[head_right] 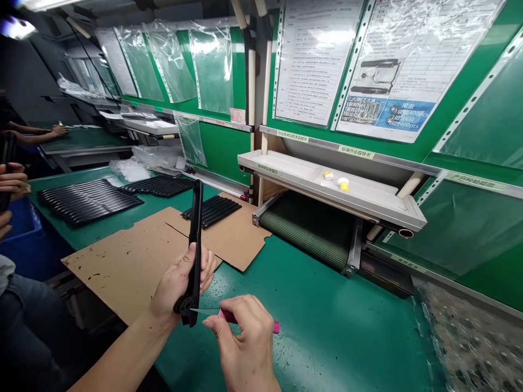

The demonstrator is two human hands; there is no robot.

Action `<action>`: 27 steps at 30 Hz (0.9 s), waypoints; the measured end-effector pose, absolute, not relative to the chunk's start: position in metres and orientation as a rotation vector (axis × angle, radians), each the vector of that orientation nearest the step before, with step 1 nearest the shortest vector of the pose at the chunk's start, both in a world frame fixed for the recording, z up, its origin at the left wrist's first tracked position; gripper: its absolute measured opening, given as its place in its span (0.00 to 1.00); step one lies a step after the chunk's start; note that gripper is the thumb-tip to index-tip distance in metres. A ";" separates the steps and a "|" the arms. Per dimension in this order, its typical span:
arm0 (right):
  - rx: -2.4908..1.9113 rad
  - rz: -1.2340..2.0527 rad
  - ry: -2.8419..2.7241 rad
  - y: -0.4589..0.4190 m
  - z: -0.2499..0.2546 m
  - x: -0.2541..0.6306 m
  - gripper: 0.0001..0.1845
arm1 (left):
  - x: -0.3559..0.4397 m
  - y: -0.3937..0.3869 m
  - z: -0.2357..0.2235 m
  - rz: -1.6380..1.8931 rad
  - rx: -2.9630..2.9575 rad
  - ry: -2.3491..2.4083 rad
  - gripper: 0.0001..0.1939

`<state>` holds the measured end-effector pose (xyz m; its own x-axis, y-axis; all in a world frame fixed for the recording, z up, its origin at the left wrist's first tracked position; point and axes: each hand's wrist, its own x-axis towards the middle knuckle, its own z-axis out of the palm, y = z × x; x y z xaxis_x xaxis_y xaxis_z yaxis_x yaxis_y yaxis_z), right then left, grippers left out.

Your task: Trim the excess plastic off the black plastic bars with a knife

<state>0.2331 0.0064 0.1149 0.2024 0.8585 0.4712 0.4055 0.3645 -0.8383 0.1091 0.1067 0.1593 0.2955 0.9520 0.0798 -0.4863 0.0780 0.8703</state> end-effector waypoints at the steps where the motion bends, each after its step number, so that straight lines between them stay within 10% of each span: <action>1: -1.227 0.442 -1.411 0.007 0.114 0.233 0.04 | 0.109 0.107 0.159 1.171 0.957 0.605 0.25; 27: -1.073 -0.269 -1.590 0.013 0.132 0.241 0.06 | 0.114 0.108 0.154 0.547 1.096 0.657 0.28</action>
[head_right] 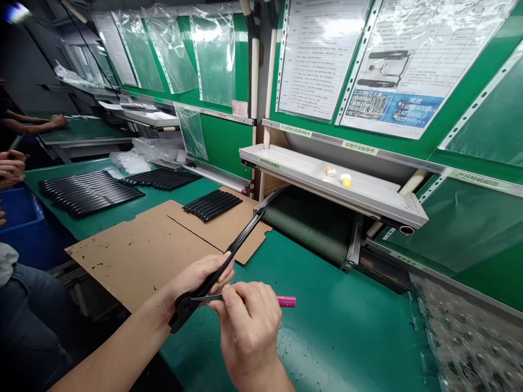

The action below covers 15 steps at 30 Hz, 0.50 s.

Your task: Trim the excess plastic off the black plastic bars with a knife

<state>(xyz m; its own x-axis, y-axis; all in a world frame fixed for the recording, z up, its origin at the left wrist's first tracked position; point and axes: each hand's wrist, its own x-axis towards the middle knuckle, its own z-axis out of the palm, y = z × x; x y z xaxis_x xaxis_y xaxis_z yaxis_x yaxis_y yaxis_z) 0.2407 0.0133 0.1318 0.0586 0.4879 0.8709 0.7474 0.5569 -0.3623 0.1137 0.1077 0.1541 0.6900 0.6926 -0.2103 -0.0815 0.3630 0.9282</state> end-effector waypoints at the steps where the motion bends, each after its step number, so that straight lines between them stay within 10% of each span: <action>1: -1.079 -0.274 -1.594 0.013 0.133 0.241 0.05 | 0.114 0.107 0.155 0.546 1.097 0.656 0.28; 11: -1.153 -0.066 -1.656 0.003 0.136 0.250 0.04 | 0.114 0.108 0.152 0.651 0.926 0.611 0.26; 15: -1.408 -0.045 -1.722 0.002 0.123 0.241 0.21 | 0.116 0.109 0.156 0.848 0.904 0.634 0.26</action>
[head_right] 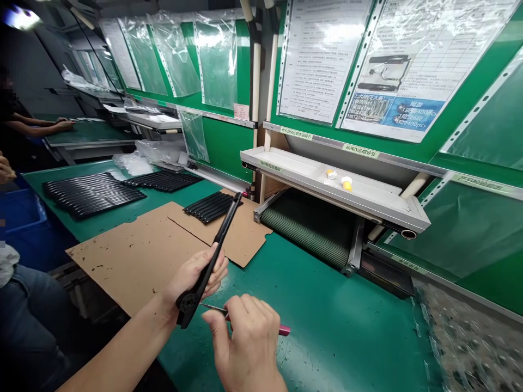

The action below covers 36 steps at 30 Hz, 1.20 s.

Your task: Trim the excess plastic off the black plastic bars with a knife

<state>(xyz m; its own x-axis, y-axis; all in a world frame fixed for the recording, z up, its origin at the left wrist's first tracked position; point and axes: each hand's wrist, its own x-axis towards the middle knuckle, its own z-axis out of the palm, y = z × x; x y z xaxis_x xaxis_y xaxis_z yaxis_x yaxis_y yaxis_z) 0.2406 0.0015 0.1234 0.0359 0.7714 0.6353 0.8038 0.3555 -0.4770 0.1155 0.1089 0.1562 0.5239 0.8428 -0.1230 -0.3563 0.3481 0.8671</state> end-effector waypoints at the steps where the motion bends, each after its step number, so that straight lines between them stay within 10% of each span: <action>1: -1.469 -0.083 -1.722 0.002 0.122 0.237 0.27 | 0.116 0.108 0.158 0.897 0.919 0.642 0.26; 36: -1.565 -0.270 -1.708 0.008 0.114 0.231 0.35 | 0.117 0.099 0.160 1.237 1.056 0.602 0.24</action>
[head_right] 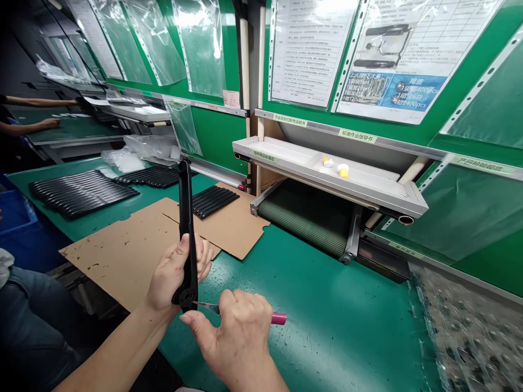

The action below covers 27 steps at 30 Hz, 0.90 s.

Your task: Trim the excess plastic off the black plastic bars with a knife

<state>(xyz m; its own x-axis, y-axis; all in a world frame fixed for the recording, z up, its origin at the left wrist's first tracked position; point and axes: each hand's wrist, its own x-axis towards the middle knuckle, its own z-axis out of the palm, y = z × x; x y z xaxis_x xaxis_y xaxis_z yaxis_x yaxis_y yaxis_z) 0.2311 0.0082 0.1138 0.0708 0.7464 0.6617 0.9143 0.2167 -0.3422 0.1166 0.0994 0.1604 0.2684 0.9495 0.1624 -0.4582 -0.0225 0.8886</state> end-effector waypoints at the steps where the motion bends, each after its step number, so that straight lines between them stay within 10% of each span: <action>1: -1.563 -0.258 -1.700 0.009 0.114 0.231 0.36 | 0.117 0.100 0.161 1.238 1.058 0.599 0.24; 15: -1.532 -0.051 -1.670 0.007 0.113 0.231 0.34 | 0.116 0.101 0.161 1.270 1.046 0.586 0.23; 27: -1.307 0.133 -1.641 0.001 0.116 0.242 0.10 | 0.110 0.100 0.163 1.312 1.097 0.558 0.24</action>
